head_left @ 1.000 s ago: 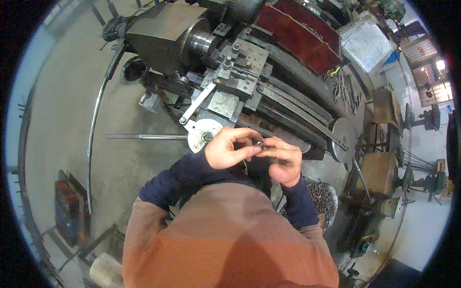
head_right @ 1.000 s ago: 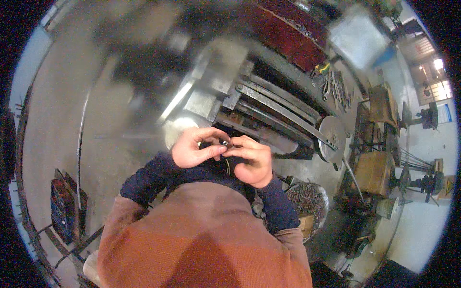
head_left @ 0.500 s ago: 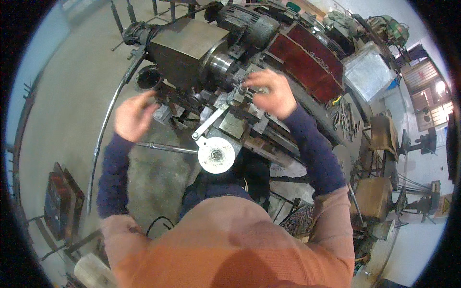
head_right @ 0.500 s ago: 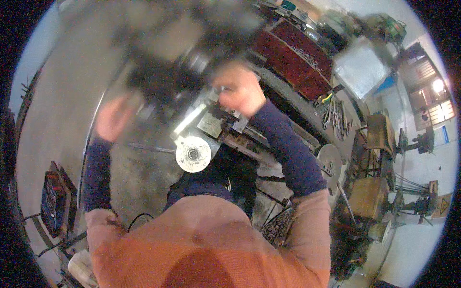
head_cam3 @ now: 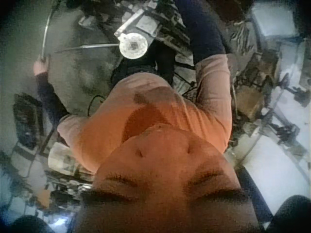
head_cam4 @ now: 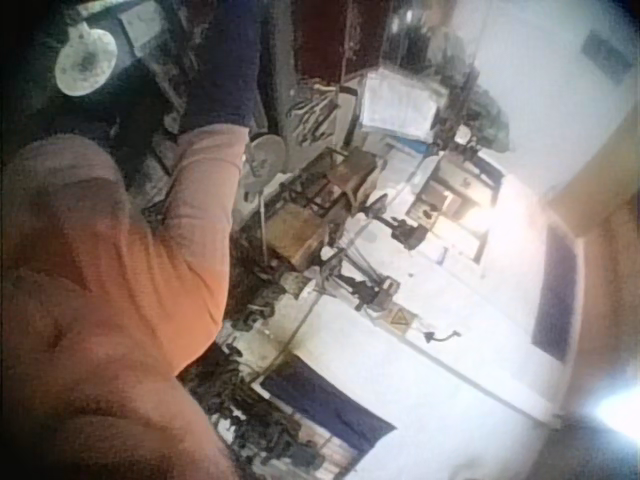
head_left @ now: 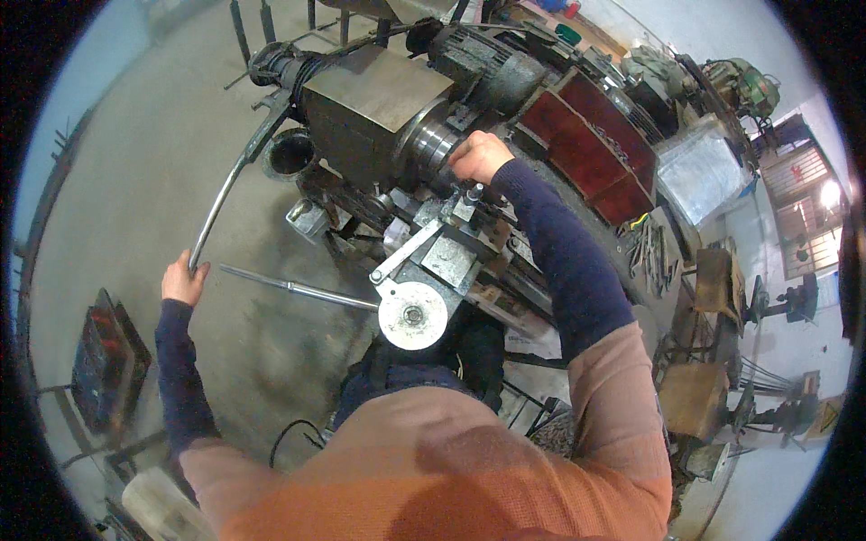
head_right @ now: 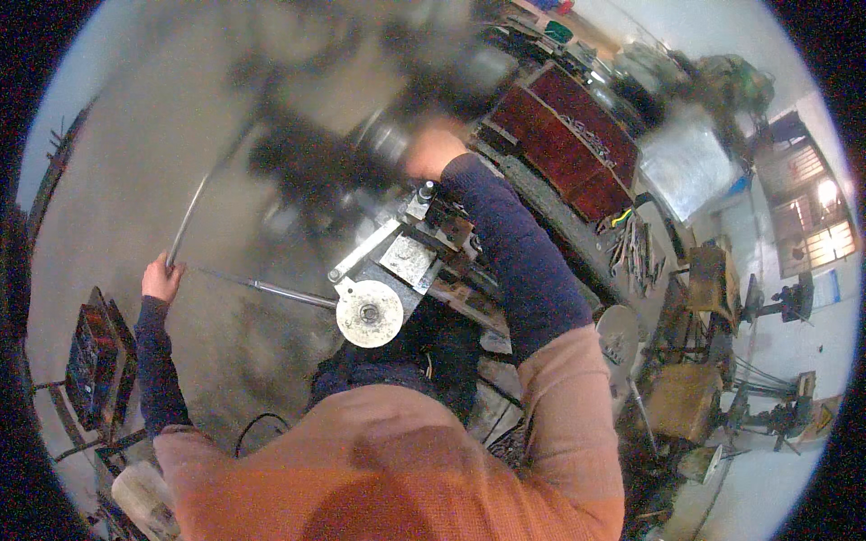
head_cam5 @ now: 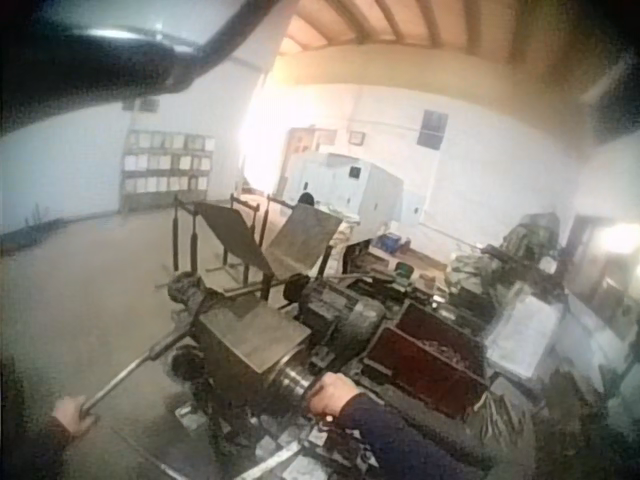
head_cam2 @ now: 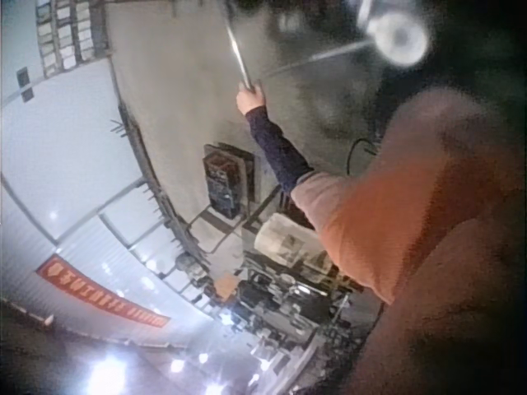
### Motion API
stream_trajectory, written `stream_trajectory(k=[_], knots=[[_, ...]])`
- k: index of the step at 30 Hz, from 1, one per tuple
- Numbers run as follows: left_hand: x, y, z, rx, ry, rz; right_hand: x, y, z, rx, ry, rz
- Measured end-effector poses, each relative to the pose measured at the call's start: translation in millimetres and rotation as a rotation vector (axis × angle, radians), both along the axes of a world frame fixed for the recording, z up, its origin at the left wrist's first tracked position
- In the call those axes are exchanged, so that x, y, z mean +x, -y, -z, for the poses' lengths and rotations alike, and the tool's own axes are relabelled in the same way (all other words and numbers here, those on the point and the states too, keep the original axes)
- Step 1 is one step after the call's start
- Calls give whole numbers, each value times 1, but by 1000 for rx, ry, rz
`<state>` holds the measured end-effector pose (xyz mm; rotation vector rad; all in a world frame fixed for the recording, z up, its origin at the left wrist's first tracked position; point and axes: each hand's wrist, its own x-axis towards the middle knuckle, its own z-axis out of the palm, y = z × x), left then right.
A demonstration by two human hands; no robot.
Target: The person operates a metal lathe, repeatedly loading small cylindrical metal parts into the chuck, adjusting the machine with handwheels, and removing the parts after machining. The person places each finished part into a nearby bin.
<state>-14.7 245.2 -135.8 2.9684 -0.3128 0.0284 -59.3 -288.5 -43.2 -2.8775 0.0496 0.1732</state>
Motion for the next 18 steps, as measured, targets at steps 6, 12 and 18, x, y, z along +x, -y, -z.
stream_trajectory(k=[6,12,18], knots=[[18,16,-1,179,32,-85,6,0,8,49,63,19],[133,-33,-30,385,51,-331,8,-3,8,146,68,127],[218,-60,-8,245,-16,-577,7,-13,4,28,113,235]])
